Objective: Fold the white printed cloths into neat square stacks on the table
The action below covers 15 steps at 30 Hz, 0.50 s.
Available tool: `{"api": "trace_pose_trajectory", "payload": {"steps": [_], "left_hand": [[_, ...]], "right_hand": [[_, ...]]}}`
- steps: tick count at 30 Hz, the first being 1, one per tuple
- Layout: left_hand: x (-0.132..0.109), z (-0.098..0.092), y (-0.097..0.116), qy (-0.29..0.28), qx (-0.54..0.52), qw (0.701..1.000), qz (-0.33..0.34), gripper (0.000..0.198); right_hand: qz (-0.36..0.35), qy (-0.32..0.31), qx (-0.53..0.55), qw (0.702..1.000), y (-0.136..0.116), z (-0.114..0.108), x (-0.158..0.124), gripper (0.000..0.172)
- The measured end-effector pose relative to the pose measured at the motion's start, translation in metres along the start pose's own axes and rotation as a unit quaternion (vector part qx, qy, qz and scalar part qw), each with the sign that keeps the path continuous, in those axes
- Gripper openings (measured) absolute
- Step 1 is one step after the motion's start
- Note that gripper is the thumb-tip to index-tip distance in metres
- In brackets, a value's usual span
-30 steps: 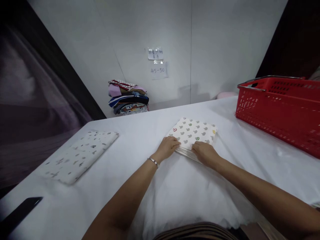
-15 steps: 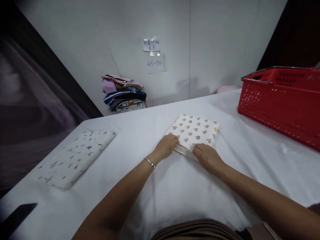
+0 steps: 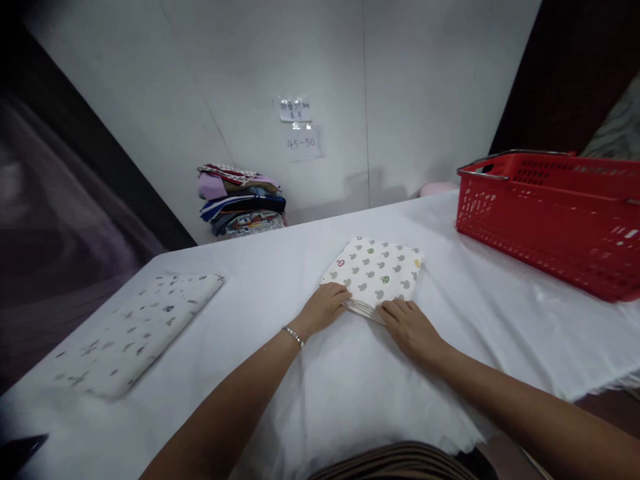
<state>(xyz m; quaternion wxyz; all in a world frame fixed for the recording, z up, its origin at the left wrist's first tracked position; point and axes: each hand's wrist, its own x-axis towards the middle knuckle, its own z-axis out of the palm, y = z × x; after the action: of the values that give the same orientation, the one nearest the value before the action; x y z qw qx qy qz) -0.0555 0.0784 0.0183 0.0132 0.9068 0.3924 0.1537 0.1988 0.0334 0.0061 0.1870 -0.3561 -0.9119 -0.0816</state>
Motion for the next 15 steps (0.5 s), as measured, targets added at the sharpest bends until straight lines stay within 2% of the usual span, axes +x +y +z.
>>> {"api": "trace_pose_trajectory", "payload": {"steps": [6, 9, 15], "left_hand": [[0.008, 0.006, 0.008, 0.02, 0.033, 0.999, -0.01, 0.01], [0.008, 0.011, 0.015, 0.033, 0.067, 0.997, 0.001, 0.009], [0.006, 0.016, 0.015, 0.043, 0.097, 0.994, 0.029, 0.013]], "right_hand": [[-0.006, 0.02, -0.004, 1.0, 0.015, -0.009, 0.006, 0.033], [-0.018, 0.012, -0.004, 1.0, 0.021, -0.012, 0.001, 0.032], [-0.002, 0.01, 0.013, 1.0, 0.012, -0.004, -0.013, 0.03]]}}
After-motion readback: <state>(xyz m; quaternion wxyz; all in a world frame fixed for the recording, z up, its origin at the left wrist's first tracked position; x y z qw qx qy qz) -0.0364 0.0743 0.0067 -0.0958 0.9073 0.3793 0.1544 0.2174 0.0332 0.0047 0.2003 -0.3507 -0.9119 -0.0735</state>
